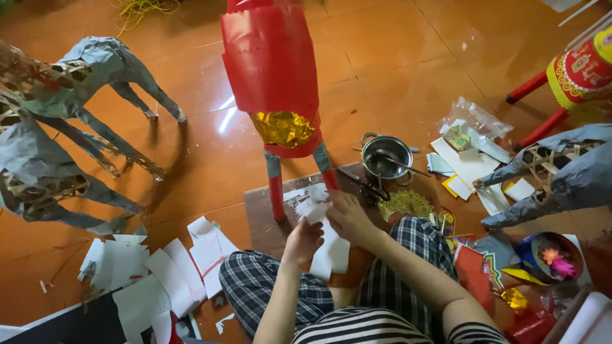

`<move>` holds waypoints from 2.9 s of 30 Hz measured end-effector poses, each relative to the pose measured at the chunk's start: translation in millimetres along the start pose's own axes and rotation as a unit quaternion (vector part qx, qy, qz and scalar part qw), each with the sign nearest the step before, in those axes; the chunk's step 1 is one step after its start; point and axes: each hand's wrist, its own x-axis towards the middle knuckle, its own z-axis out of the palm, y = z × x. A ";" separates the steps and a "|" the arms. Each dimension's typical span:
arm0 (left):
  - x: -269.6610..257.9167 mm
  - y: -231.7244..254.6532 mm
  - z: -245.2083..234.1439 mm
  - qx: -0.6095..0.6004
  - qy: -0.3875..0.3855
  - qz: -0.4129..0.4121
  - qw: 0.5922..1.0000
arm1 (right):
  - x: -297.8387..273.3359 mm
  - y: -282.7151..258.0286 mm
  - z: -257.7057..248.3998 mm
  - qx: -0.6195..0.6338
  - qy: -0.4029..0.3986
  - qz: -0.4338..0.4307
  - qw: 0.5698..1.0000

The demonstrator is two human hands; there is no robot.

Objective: Decorating a paper-mache animal figure with red paper and adhesive

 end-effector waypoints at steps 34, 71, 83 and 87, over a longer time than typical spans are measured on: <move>-118.4 248.6 274.6 0.084 0.022 0.602 0.794 | 244.5 38.2 -177.3 0.737 0.084 0.338 0.579; -84.2 235.7 301.8 0.128 0.060 0.573 0.807 | 257.9 -2.6 -122.9 0.720 0.115 0.395 0.559; -71.4 250.2 294.7 0.190 0.035 0.562 0.804 | 261.2 -9.6 -115.0 0.716 0.119 0.368 0.581; -65.9 257.0 289.1 0.191 0.017 0.548 0.815 | 264.8 -16.1 -111.9 0.695 0.129 0.379 0.597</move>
